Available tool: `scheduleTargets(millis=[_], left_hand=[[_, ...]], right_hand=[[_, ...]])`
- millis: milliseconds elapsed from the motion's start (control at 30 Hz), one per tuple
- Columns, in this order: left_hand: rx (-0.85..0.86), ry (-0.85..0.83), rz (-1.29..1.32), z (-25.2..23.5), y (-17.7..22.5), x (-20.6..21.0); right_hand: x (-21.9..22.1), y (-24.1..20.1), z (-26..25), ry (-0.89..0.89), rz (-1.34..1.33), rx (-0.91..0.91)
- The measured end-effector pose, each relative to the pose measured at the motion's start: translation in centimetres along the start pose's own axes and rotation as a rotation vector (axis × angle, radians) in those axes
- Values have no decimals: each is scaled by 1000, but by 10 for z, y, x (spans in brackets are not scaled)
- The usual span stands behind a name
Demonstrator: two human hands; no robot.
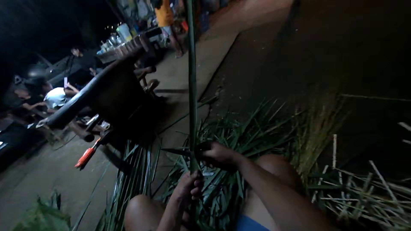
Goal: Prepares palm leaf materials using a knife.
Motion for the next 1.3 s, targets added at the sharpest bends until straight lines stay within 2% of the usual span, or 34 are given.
scheduleTargets(millis=[100, 167, 300, 367, 467, 733, 867, 1100, 1300], left_hand=[[-6, 6, -16, 2, -4, 1], [39, 79, -112, 2, 1, -4], [206, 367, -490, 3, 37, -7], [314, 416, -613, 1, 58, -3], [413, 475, -659, 0, 79, 12], [541, 556, -872, -4, 113, 51], [596, 480, -1026, -5, 122, 73], [621, 466, -1083, -7, 121, 84], [628, 443, -1089, -4, 113, 84]], right_hand=[[-11, -6, 1, 28, 31, -55], [-11, -6, -2, 27, 12, -90], [-13, -1, -3, 88, -4, -75], [-13, 1, -2, 119, 20, -47], [-11, -3, 0, 147, 55, -34], [-15, -19, 10, 156, 191, -66], [-19, -34, 14, 141, 87, -240], [-32, -54, 20, 136, 9, -448], [-46, -47, 17, 153, -107, -402]])
Point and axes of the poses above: each hand's wrist, its own z-axis away from the middle knuckle, its own x-axis out of the palm, y = z × x, the point moved 10 cm from there along -z, towards the middle knuckle, and after that the axes turned 10 degrees about z, right-handed, at the moved point
